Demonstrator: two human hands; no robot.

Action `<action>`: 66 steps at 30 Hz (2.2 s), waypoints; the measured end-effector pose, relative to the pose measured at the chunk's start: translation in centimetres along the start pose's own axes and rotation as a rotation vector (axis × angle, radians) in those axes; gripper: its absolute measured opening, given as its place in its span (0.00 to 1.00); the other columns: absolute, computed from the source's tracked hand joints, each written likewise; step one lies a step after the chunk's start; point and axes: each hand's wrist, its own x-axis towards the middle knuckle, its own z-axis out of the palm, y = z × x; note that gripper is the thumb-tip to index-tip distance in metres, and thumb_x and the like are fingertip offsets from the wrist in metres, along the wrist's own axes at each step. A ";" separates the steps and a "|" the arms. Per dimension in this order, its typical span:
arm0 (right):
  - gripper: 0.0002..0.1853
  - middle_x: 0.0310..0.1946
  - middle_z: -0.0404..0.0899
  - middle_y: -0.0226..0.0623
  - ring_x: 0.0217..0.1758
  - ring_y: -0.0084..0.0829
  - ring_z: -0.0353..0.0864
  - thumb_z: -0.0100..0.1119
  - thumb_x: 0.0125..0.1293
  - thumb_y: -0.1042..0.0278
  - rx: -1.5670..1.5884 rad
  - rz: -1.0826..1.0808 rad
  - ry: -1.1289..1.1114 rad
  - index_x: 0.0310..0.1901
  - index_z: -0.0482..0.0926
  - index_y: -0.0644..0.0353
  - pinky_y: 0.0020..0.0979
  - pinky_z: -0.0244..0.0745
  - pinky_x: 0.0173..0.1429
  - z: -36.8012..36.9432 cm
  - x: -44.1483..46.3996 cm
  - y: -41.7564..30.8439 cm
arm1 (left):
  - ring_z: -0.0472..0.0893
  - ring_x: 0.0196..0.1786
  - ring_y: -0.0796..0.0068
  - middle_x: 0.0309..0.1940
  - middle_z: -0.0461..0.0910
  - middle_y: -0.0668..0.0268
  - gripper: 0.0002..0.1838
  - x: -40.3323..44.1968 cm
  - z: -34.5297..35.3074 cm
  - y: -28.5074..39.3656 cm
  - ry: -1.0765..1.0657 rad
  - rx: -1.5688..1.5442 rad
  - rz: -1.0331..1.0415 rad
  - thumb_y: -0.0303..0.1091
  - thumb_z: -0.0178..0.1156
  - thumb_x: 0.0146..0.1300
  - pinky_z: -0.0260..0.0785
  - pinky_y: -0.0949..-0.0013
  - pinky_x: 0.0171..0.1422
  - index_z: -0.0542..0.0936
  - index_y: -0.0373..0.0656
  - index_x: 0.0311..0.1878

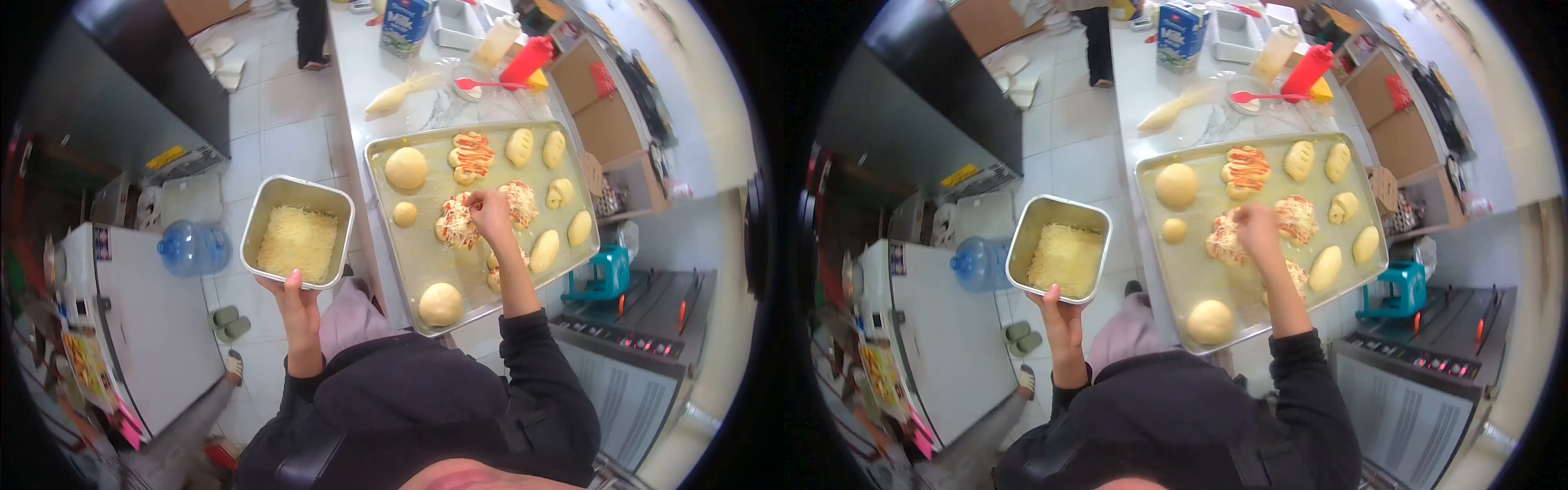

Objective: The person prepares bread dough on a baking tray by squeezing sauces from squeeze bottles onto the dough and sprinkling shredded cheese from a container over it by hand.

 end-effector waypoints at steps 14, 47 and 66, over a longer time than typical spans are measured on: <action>0.05 0.26 0.81 0.33 0.31 0.20 0.80 0.57 0.51 0.81 0.420 0.293 0.353 0.31 0.80 0.66 0.21 0.74 0.37 -5.1 -3.2 -2.5 | 0.60 0.61 0.66 0.60 0.54 0.63 0.42 8.3 3.8 -0.4 -0.380 -0.039 -0.179 0.29 0.54 0.52 0.67 0.64 0.54 0.43 0.57 0.67; 0.23 0.46 0.75 0.40 0.34 0.18 0.78 0.59 0.53 0.83 1.019 0.039 -0.228 0.52 0.70 0.66 0.18 0.73 0.37 -9.5 -23.9 -4.2 | 0.65 0.60 0.48 0.61 0.60 0.52 0.41 -18.2 -11.3 -1.4 0.128 -0.118 0.090 0.47 0.57 0.50 0.64 0.33 0.52 0.54 0.42 0.65; 0.19 0.41 0.77 0.36 0.35 0.25 0.79 0.60 0.54 0.72 0.654 0.140 -1.082 0.48 0.73 0.64 0.25 0.75 0.39 21.2 -36.1 2.1 | 0.61 0.63 0.50 0.63 0.58 0.58 0.42 -28.3 -26.9 -2.8 0.445 -0.283 0.310 0.48 0.57 0.49 0.53 0.28 0.58 0.53 0.47 0.67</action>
